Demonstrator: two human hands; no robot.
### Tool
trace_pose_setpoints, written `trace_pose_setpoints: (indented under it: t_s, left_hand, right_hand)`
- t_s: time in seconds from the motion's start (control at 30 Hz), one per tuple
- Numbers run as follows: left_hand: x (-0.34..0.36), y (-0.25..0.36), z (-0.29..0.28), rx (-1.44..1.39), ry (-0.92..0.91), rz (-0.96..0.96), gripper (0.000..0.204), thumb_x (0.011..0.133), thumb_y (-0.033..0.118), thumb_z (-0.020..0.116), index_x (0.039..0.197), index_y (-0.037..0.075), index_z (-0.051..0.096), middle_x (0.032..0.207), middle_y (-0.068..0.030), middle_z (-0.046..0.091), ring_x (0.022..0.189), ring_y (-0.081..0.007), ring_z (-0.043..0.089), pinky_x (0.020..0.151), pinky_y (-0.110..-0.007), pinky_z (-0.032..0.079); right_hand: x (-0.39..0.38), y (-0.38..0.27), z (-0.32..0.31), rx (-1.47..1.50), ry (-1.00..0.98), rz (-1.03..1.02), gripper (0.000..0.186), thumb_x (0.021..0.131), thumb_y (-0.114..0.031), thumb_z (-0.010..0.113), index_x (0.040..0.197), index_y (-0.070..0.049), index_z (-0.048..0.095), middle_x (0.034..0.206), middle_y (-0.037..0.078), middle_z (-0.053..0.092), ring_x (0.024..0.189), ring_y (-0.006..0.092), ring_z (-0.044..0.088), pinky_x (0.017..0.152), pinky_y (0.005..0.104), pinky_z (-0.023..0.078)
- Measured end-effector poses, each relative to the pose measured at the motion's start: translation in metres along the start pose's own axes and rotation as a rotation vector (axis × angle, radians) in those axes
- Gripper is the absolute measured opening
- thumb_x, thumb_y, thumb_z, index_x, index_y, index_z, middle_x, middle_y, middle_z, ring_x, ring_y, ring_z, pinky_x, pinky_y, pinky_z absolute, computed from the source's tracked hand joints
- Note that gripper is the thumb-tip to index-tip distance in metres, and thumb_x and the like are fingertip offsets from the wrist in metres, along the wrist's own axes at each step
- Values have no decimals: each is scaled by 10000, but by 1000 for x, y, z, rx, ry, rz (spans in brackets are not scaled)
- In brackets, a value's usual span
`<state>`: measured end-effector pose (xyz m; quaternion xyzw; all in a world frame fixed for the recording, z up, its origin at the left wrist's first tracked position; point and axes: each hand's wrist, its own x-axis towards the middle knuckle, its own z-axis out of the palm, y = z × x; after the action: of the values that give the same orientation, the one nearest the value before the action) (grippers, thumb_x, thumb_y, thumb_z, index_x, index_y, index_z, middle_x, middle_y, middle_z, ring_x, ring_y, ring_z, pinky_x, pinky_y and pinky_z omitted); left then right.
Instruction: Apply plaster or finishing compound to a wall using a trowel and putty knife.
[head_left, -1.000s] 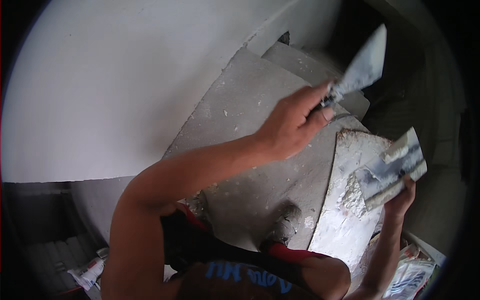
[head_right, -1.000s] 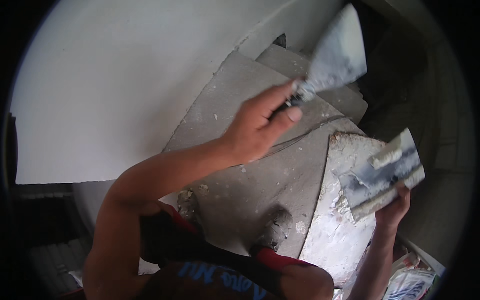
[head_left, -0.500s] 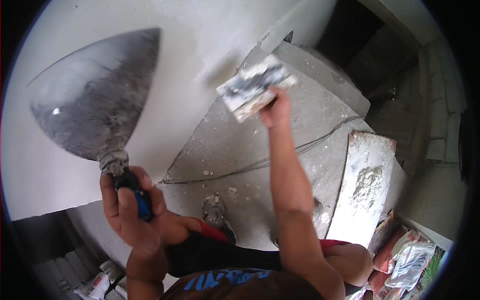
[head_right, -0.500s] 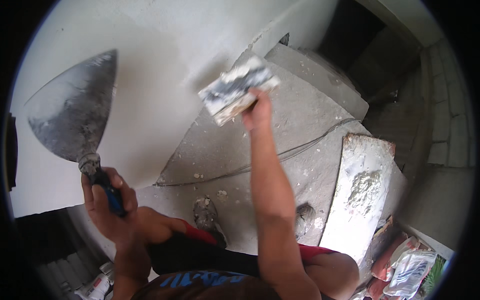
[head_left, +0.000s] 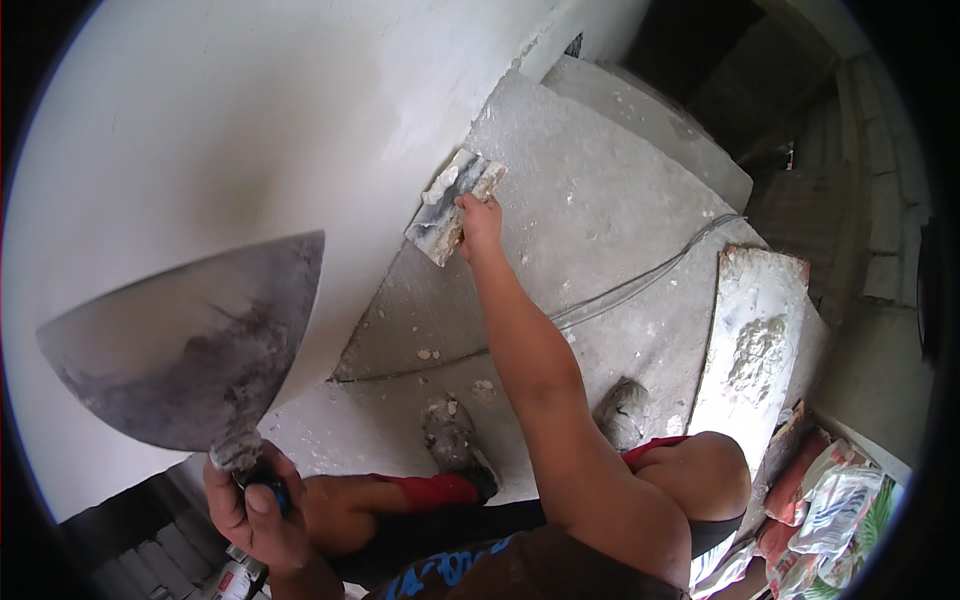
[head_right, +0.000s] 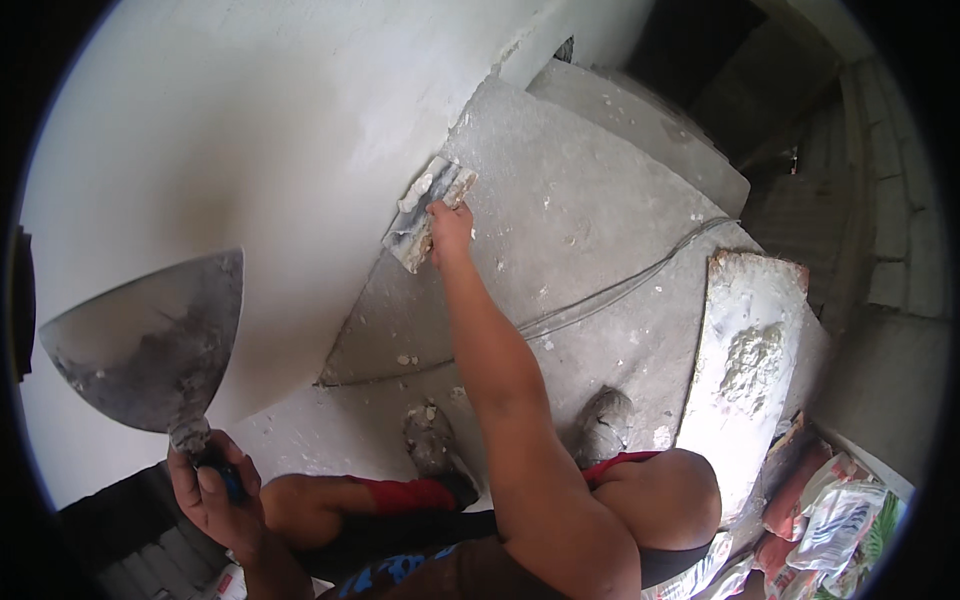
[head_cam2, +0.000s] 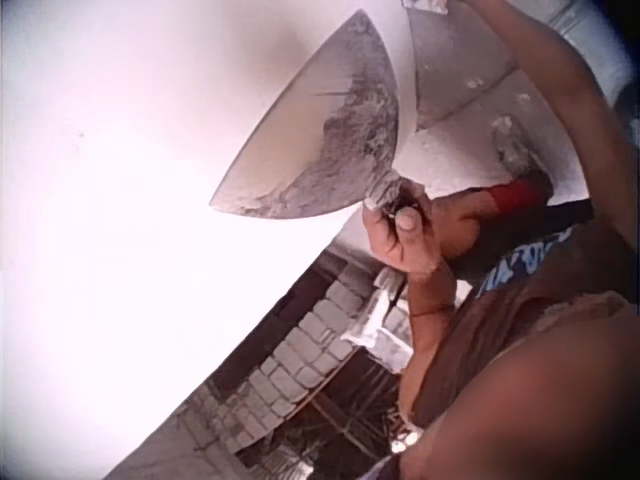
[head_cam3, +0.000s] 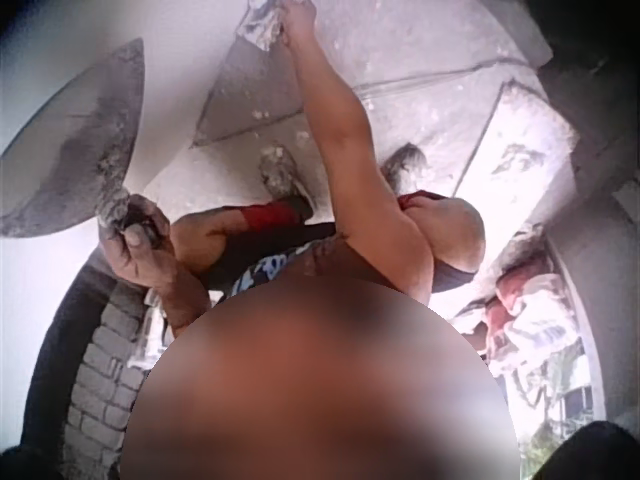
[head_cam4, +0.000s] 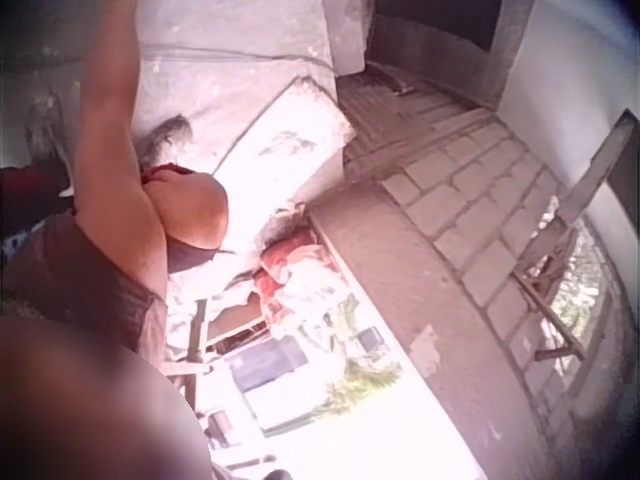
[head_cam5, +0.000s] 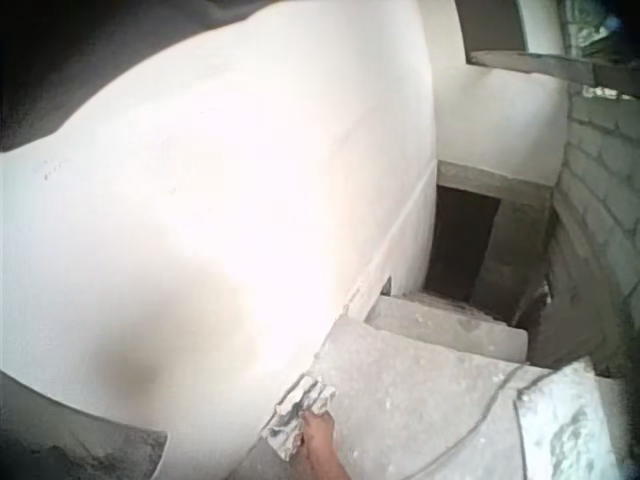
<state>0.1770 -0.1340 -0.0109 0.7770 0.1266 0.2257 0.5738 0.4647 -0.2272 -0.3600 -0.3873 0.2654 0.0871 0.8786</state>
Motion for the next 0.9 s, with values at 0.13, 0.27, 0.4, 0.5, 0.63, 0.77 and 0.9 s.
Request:
trace_pose_setpoints:
  t_s: [0.13, 0.27, 0.4, 0.5, 0.63, 0.77, 0.9]
  left_hand:
    - [-1, 1, 6, 42, -10, -14, 457, 973, 302, 635, 1224, -54, 498, 834, -142, 604, 472, -80, 465, 393, -178, 337]
    - [2, 8, 12, 68, -59, -1, 445, 969, 311, 640, 1202, -44, 506, 827, -143, 605, 465, -82, 465, 393, -179, 340]
    - [-1, 11, 14, 82, -59, -2, 453, 964, 327, 649, 1194, -39, 514, 827, -146, 604, 461, -83, 465, 393, -181, 341]
    - [-3, 6, 12, 84, -40, 15, 470, 960, 339, 656, 1203, -39, 518, 829, -148, 604, 461, -82, 461, 390, -180, 337]
    - [-2, 13, 13, 62, 10, 11, 480, 953, 332, 652, 1206, -52, 516, 799, -148, 604, 466, -90, 467, 404, -188, 342]
    - [-1, 17, 10, 23, 30, 22, 486, 960, 297, 624, 1249, -70, 491, 782, -168, 593, 465, -97, 463, 418, -204, 346]
    - [0, 15, 15, -11, -20, 42, 497, 964, 289, 618, 1275, -71, 475, 811, -176, 597, 478, -99, 468, 421, -204, 347]
  right_hand:
    - [13, 2, 7, -158, 77, 17, 178, 785, -61, 644, 946, 3, 604, 810, 92, 631, 726, 219, 600, 680, 377, 506]
    - [16, 10, 8, -156, 82, 89, 212, 784, -77, 639, 969, 21, 602, 815, 109, 630, 728, 253, 623, 672, 413, 522]
    - [20, 11, 13, 43, 59, 205, 226, 787, -72, 628, 982, 38, 599, 813, 121, 626, 725, 281, 643, 653, 430, 535]
    - [20, 5, 13, -58, 56, 174, 220, 786, -65, 626, 978, 40, 599, 817, 126, 630, 705, 273, 634, 641, 420, 532]
    - [13, -16, 35, -68, -20, 123, 200, 790, -56, 620, 962, 43, 601, 808, 127, 627, 689, 260, 623, 632, 419, 530]
    - [-15, -53, 74, -62, -45, -31, 156, 806, -58, 612, 921, 47, 608, 786, 123, 626, 671, 232, 609, 628, 395, 517]
    - [-57, -102, 108, -113, -156, -110, 187, 808, -79, 630, 943, 50, 614, 797, 114, 635, 688, 215, 603, 648, 370, 510]
